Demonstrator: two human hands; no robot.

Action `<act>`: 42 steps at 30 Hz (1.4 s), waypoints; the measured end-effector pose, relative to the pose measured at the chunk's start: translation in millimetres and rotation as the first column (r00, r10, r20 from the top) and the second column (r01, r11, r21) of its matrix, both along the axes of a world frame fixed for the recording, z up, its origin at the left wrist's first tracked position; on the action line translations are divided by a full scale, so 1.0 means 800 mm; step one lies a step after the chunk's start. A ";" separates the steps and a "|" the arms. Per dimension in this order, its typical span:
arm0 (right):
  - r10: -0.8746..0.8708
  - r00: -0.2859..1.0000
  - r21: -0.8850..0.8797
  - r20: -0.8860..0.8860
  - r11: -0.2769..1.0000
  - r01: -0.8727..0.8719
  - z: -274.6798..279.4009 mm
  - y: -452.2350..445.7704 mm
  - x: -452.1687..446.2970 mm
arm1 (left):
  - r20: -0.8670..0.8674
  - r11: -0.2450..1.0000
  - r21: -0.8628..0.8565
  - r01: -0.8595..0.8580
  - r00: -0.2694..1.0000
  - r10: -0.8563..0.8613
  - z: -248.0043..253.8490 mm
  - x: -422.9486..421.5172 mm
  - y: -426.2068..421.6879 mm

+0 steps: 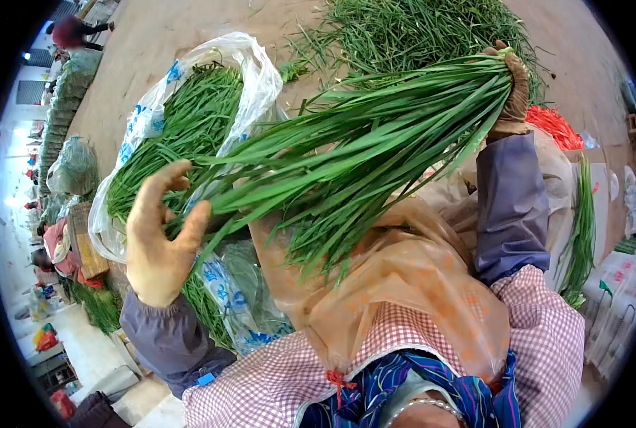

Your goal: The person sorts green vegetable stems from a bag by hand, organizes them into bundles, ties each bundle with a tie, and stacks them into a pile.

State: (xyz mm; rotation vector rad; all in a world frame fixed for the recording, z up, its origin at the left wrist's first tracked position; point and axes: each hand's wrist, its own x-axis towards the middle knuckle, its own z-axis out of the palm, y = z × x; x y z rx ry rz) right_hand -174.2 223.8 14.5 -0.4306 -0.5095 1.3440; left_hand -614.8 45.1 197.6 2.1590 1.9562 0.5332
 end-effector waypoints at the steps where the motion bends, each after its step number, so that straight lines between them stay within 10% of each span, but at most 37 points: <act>1: -0.015 1.000 -0.026 0.009 1.000 0.016 -0.001 0.000 0.001 | 0.152 0.964 -0.247 -0.098 0.979 0.138 0.005 0.005 -0.002; 3: -0.048 0.998 -0.079 0.029 0.996 0.050 -0.006 -0.002 0.003 | 0.437 0.888 -0.460 -0.006 0.869 0.233 -0.013 -0.004 -0.002; 12: -0.085 0.995 -0.141 0.056 0.986 0.093 -0.021 -0.005 -0.005 | 0.125 0.810 -0.575 -0.114 0.966 0.225 -0.022 -0.004 -0.021; 18: 0.002 1.000 -0.068 0.005 0.998 -0.002 -0.014 -0.008 -0.005 | 0.410 0.455 -0.860 0.231 0.843 0.347 -0.073 0.005 -0.026; 21: 0.019 1.000 -0.046 -0.019 0.999 -0.020 -0.003 -0.013 -0.019 | 0.517 0.440 -0.838 0.324 0.729 0.448 -0.074 0.046 -0.005; 36: 0.064 0.997 -0.029 -0.039 0.997 -0.065 0.022 -0.034 -0.048 | 0.678 0.662 -0.506 0.553 0.730 -0.091 -0.101 0.232 0.124; 40: 0.042 0.991 -0.080 -0.128 0.995 -0.053 0.020 -0.034 -0.054 | 0.745 0.457 -0.608 0.649 0.666 0.045 -0.106 0.216 0.157; 42: 0.045 0.986 -0.073 -0.159 0.996 -0.058 0.012 -0.030 -0.054 | 0.556 0.652 -0.481 0.586 0.779 -0.290 -0.104 0.224 0.155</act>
